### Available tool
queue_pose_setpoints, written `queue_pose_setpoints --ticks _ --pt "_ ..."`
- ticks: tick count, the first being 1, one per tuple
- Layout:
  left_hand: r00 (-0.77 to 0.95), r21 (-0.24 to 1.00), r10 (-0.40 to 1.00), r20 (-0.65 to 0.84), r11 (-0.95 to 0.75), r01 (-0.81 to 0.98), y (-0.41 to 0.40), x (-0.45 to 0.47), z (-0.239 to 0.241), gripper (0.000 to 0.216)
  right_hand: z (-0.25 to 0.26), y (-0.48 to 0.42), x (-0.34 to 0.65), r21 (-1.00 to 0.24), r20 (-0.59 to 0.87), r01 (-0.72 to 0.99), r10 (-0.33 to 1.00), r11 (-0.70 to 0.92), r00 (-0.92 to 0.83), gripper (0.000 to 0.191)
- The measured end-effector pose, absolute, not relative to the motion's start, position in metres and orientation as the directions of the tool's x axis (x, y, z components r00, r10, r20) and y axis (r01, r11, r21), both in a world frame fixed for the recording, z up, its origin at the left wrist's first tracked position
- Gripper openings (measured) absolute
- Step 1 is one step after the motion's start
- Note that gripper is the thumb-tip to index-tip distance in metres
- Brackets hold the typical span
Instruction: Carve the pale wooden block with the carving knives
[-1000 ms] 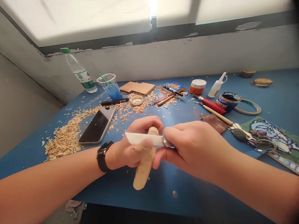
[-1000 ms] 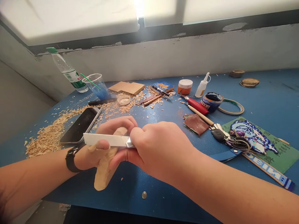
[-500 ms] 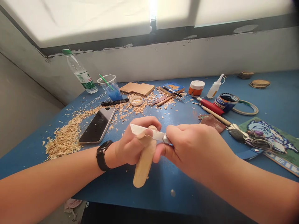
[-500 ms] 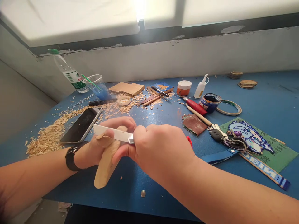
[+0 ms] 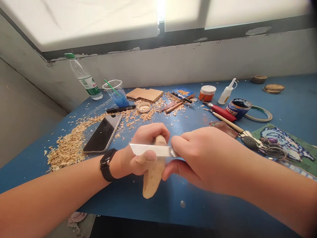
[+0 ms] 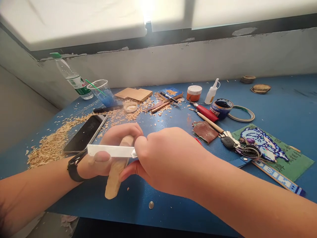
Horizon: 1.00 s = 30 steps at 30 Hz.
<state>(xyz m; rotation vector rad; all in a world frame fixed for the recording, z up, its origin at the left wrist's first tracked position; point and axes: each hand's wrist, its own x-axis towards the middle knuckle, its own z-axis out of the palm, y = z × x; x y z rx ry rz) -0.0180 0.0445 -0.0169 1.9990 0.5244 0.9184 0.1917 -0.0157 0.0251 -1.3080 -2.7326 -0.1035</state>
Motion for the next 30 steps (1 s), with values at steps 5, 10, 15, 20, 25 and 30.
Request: queue_pose_setpoints --ticks 5,10,15,20,25,30 --pt "0.649 0.694 0.529 0.547 -0.72 0.003 0.041 -0.016 -0.014 0.054 0.03 -0.015 0.197 0.046 0.118 0.726 0.718 0.686 -0.686 0.041" --pt "0.685 0.673 0.54 0.489 -0.733 0.097 0.043 -0.017 -0.011 0.06 0.026 -0.012 0.198 0.093 0.15 0.755 0.741 0.649 -0.655 0.037" --pt "0.637 0.774 0.635 0.436 -0.626 0.094 0.044 -0.016 -0.015 0.069 0.018 -0.013 0.196 0.181 0.278 0.817 0.769 0.547 -0.576 0.046" --pt "0.631 0.82 0.663 0.403 -0.568 0.072 0.041 -0.014 -0.017 0.057 0.017 -0.012 0.196 0.191 0.358 0.862 0.785 0.469 -0.506 0.072" --pt "0.63 0.842 0.671 0.39 -0.537 0.05 0.041 -0.014 -0.016 0.065 0.028 -0.012 0.197 0.168 0.245 0.771 0.732 0.615 -0.636 0.051" --pt "0.694 0.699 0.526 0.492 -0.713 0.045 0.038 -0.014 -0.011 0.059 0.032 -0.017 0.197 0.114 0.166 0.672 0.653 0.732 -0.739 0.036"
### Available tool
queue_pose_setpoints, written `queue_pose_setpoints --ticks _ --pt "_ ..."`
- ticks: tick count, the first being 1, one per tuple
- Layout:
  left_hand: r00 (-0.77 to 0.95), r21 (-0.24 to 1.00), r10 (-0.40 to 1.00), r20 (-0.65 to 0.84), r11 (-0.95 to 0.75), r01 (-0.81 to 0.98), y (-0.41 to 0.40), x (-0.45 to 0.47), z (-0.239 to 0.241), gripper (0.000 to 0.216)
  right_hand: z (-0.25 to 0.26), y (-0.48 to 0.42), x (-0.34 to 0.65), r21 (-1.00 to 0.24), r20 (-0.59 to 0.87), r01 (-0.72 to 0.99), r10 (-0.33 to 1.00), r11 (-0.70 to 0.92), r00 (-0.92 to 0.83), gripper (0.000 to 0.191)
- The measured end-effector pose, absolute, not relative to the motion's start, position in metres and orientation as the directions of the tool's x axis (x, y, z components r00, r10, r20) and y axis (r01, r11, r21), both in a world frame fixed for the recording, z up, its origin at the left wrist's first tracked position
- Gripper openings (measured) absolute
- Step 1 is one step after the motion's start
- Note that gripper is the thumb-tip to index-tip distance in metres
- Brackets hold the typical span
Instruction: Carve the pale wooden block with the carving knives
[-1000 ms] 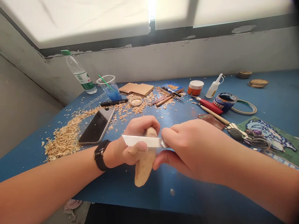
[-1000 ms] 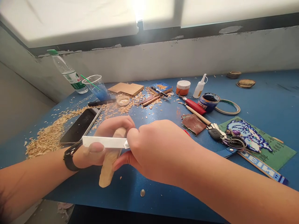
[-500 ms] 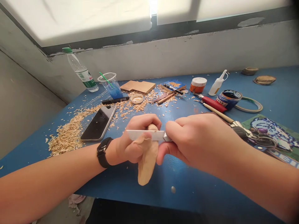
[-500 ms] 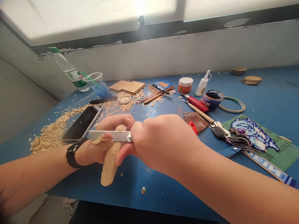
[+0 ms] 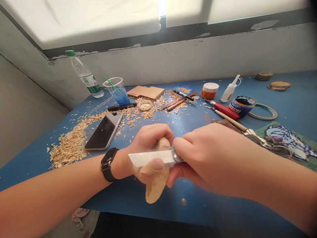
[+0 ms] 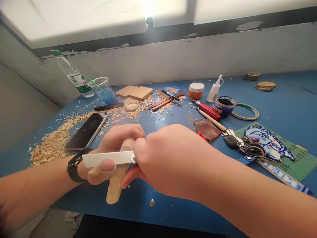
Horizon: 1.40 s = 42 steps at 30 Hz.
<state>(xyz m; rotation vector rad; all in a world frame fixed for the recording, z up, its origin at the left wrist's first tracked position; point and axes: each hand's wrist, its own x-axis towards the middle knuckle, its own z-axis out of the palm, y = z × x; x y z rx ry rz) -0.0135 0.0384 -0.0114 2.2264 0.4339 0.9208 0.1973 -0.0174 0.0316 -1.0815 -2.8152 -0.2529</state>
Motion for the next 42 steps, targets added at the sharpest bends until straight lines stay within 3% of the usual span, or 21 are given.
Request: queue_pose_setpoints --ticks 5,11,18,27,34,42 --pt "0.714 0.596 0.447 0.538 -0.801 0.052 0.037 -0.013 -0.011 0.06 0.028 -0.018 0.201 0.123 0.225 0.691 0.658 0.712 -0.718 0.044" --pt "0.71 0.611 0.456 0.536 -0.79 0.047 0.042 -0.014 -0.016 0.057 0.026 -0.015 0.2 0.133 0.269 0.742 0.697 0.657 -0.665 0.048" --pt "0.693 0.619 0.486 0.532 -0.782 0.074 0.038 -0.016 -0.014 0.052 0.023 -0.015 0.204 0.14 0.386 0.804 0.717 0.577 -0.581 0.067" --pt "0.686 0.603 0.459 0.564 -0.797 0.038 0.036 -0.008 -0.018 0.065 0.034 -0.018 0.207 0.131 0.201 0.632 0.604 0.764 -0.772 0.052" --pt "0.672 0.624 0.483 0.562 -0.781 0.039 0.027 -0.009 -0.019 0.056 0.036 -0.019 0.208 0.15 0.193 0.6 0.572 0.786 -0.798 0.042" --pt "0.687 0.662 0.513 0.515 -0.747 0.061 0.036 -0.013 -0.016 0.052 0.028 -0.019 0.205 0.181 0.265 0.685 0.635 0.706 -0.725 0.039"
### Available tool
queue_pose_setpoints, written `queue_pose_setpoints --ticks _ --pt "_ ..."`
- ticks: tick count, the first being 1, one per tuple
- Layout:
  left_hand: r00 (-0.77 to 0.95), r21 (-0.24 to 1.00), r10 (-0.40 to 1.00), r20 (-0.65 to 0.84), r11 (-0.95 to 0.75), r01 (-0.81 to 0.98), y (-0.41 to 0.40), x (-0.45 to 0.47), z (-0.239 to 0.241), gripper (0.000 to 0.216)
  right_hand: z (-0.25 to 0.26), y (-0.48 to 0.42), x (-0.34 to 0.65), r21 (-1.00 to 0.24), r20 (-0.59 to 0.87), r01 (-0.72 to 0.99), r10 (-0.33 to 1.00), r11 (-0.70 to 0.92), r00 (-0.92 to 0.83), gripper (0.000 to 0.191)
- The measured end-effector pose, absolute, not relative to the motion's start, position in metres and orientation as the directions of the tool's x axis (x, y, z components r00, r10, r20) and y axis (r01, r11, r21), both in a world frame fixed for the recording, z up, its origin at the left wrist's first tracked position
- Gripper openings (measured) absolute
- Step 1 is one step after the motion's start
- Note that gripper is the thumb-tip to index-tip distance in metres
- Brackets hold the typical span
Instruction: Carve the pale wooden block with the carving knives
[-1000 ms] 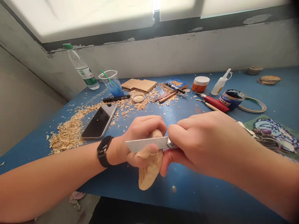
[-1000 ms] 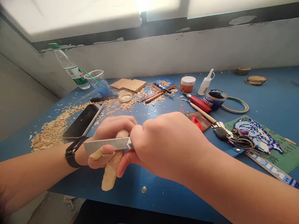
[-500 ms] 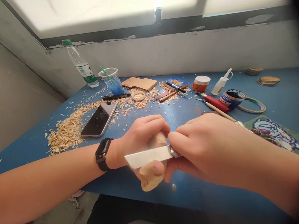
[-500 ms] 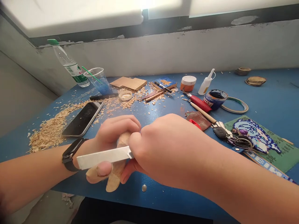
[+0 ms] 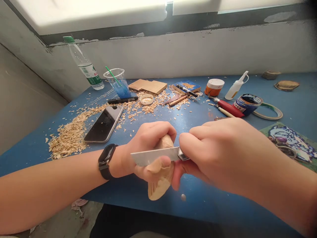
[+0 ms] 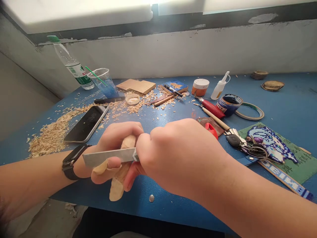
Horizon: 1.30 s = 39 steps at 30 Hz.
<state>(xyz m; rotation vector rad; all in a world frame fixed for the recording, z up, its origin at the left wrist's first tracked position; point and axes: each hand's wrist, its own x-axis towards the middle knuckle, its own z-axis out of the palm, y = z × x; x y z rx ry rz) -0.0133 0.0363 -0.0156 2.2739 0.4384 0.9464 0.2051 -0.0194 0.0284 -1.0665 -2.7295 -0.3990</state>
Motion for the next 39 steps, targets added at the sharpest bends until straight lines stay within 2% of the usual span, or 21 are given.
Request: queue_pose_setpoints --ticks 3,6,9,15,25,33,39 --pt "0.659 0.701 0.562 0.5 -0.71 0.074 0.035 -0.014 -0.015 0.057 0.025 -0.019 0.205 0.186 0.31 0.732 0.667 0.656 -0.677 0.04" --pt "0.661 0.692 0.575 0.482 -0.713 0.115 0.033 -0.015 -0.017 0.054 0.024 -0.018 0.205 0.181 0.353 0.779 0.7 0.6 -0.621 0.052" --pt "0.661 0.68 0.572 0.485 -0.722 0.126 0.035 -0.015 -0.019 0.056 0.029 -0.018 0.207 0.164 0.326 0.772 0.704 0.615 -0.63 0.058" --pt "0.632 0.648 0.529 0.566 -0.76 0.055 0.036 -0.006 -0.025 0.064 0.039 -0.024 0.214 0.178 0.192 0.661 0.632 0.729 -0.75 0.042" --pt "0.69 0.674 0.522 0.501 -0.736 0.067 0.042 -0.004 -0.038 0.063 0.044 -0.022 0.213 0.132 0.05 0.66 0.66 0.739 -0.749 0.038" --pt "0.682 0.687 0.526 0.508 -0.725 0.048 0.044 -0.003 -0.038 0.065 0.035 -0.026 0.217 0.197 0.12 0.658 0.648 0.727 -0.752 0.042" --pt "0.662 0.704 0.554 0.505 -0.708 0.055 0.04 -0.003 -0.033 0.063 0.031 -0.028 0.217 0.164 0.169 0.668 0.647 0.726 -0.744 0.04"
